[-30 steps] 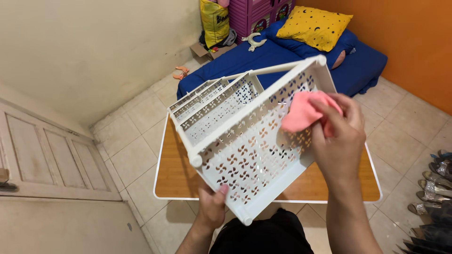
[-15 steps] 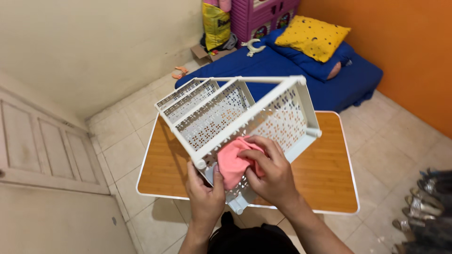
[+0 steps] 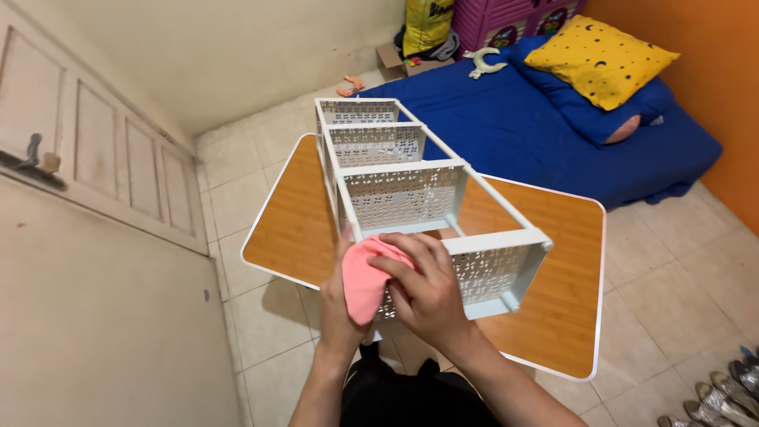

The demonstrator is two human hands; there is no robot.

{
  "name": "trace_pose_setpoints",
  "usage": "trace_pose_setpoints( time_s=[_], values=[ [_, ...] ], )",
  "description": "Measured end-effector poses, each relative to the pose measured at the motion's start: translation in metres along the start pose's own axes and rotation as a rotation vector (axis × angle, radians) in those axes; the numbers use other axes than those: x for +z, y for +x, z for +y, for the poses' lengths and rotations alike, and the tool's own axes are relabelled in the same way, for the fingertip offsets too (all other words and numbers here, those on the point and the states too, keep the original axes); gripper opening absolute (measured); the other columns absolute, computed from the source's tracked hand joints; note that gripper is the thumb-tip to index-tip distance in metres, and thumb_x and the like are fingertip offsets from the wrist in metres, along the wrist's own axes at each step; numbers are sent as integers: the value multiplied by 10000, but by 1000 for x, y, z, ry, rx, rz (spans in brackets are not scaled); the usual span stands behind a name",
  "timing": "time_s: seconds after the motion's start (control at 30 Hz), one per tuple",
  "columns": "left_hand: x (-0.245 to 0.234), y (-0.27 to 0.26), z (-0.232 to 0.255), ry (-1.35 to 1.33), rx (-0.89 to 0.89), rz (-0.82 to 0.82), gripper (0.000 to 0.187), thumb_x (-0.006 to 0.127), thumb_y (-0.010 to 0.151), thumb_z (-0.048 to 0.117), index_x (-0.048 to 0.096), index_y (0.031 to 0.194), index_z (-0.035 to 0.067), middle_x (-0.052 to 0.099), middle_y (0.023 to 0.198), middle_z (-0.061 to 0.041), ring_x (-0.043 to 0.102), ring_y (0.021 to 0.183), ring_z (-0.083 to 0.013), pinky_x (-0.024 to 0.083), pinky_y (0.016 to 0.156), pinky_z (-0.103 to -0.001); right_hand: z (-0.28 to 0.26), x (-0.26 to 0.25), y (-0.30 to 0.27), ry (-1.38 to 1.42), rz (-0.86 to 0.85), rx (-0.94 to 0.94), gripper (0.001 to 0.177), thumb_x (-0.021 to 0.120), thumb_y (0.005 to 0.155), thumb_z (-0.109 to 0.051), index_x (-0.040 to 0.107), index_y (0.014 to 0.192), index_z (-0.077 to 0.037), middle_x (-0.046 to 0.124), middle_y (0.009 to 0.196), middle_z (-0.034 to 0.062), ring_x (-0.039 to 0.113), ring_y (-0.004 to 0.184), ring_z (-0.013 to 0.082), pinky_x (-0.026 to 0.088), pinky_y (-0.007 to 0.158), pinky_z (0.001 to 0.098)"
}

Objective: The person assembles a white plastic shelving unit on a wooden table. They insert and tighten black plastic connectors into the frame, wipe the unit with a pink cloth, and reposition the structure multiple times during assembly.

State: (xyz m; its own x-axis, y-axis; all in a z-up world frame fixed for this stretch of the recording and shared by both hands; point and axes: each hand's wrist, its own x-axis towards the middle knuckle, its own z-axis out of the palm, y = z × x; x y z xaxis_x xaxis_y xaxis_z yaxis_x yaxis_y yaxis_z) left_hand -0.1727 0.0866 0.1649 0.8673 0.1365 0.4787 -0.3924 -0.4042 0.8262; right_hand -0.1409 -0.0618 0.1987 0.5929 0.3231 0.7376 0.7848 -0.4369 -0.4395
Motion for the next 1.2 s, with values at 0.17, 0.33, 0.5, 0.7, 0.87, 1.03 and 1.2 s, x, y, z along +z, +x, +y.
trace_pose_setpoints(
  time_s=[0.17, 0.33, 0.5, 0.7, 0.87, 1.03, 1.2],
  values=[
    [13, -4, -5, 13, 206, 57, 322, 593, 883, -43, 670, 1190, 17, 718, 1180, -141, 714, 1186, -358, 508, 1145, -442, 3, 0, 0, 54, -123, -17, 406, 763, 755, -57, 722, 1155, -109, 670, 1256, 89, 613, 1144, 330, 505, 968, 442],
    [18, -16, -17, 167, 109, 66, 376, 580, 843, -52, 682, 1186, 65, 722, 1227, -158, 760, 1094, -288, 608, 898, -308, 16, 4, -12, -21, -134, 72, 325, 760, 773, -77, 736, 1095, -112, 689, 1185, 72, 630, 1099, 310, 506, 919, 436],
    [17, -17, -40, 44, -218, 117, 457, 560, 907, -49, 602, 1350, 57, 695, 941, -121, 669, 853, -188, 539, 764, -288, 54, -6, -34, -210, 15, 176, 246, 726, 787, -54, 714, 1032, -72, 683, 1166, 98, 624, 1110, 322, 493, 961, 469],
    [2, -11, -66, -229, -251, 84, 375, 519, 949, -68, 597, 1297, 48, 673, 920, -24, 626, 833, -75, 521, 731, -227, 88, -29, -58, -552, 250, 382, 212, 661, 914, -12, 706, 1119, -45, 638, 1281, 160, 544, 1237, 365, 433, 1067, 487],
    [-14, -5, -83, -400, -250, 32, 375, 519, 921, -107, 607, 1264, 16, 685, 993, -42, 635, 927, -85, 513, 809, -229, 75, -18, -59, -552, 374, 494, 386, 579, 971, 52, 727, 1289, -111, 601, 1388, 145, 472, 1325, 366, 407, 1130, 484],
    [-29, 5, -96, -585, -271, 9, 344, 579, 964, -94, 573, 1294, 2, 681, 1042, -75, 632, 947, -106, 501, 807, -235, 43, 19, -38, -501, 344, 413, 388, 608, 890, 47, 715, 1220, -128, 616, 1352, 139, 503, 1305, 365, 389, 1119, 500],
    [-44, 7, -107, -684, -165, -95, 530, 642, 974, 281, 491, 1364, -45, 689, 1122, -115, 667, 1017, -149, 534, 888, -270, -6, 80, -11, -387, 236, 245, 474, 666, 794, 38, 692, 1238, -125, 617, 1344, 147, 541, 1242, 357, 400, 1075, 505]
  ],
)
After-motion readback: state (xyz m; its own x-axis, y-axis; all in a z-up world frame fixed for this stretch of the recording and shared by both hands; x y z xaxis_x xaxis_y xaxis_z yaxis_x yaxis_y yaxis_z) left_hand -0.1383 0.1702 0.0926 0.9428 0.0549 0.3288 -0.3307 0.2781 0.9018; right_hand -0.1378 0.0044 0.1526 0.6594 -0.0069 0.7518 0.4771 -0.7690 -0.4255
